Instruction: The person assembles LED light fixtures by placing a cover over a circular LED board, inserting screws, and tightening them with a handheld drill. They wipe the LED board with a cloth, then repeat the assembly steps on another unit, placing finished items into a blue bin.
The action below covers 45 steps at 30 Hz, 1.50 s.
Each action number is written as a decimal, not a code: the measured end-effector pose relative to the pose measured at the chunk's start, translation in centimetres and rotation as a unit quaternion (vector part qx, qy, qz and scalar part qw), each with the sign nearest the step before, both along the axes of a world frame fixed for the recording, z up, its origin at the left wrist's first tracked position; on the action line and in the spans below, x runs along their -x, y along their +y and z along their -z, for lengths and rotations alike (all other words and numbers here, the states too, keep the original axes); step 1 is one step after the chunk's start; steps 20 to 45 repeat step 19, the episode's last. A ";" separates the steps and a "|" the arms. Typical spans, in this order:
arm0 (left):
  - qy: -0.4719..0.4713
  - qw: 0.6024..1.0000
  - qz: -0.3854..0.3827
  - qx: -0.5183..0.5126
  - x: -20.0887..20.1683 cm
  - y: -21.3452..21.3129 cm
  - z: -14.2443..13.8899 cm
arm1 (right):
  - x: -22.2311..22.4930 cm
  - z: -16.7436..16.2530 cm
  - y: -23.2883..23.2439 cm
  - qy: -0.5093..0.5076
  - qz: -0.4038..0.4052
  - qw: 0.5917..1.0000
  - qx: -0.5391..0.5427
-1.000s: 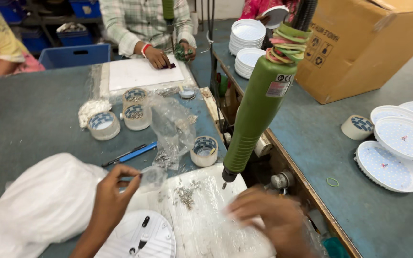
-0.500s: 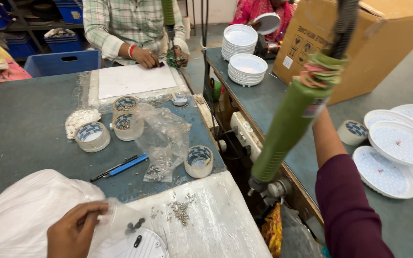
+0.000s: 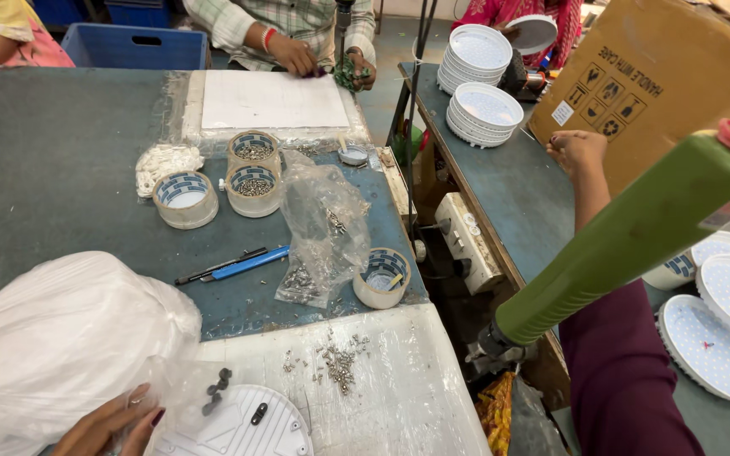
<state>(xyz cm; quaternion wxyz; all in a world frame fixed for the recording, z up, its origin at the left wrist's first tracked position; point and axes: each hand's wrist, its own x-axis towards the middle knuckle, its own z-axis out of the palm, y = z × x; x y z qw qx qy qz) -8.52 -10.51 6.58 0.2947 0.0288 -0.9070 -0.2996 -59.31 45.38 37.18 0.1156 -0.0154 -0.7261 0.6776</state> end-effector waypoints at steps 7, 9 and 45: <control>-0.119 0.983 -0.142 -0.014 -2.0 0.8 -1.3 | 0.7 -0.1 -1.1 -0.008 0.001 1.000 0.015; -0.233 0.960 -0.138 -0.075 -2.2 -0.7 -1.2 | 0.4 -0.2 -1.5 -0.009 0.000 1.000 0.008; -0.149 0.968 -0.094 -0.180 -3.0 -3.7 1.6 | -2.8 -1.0 -2.4 0.014 0.013 0.999 -0.046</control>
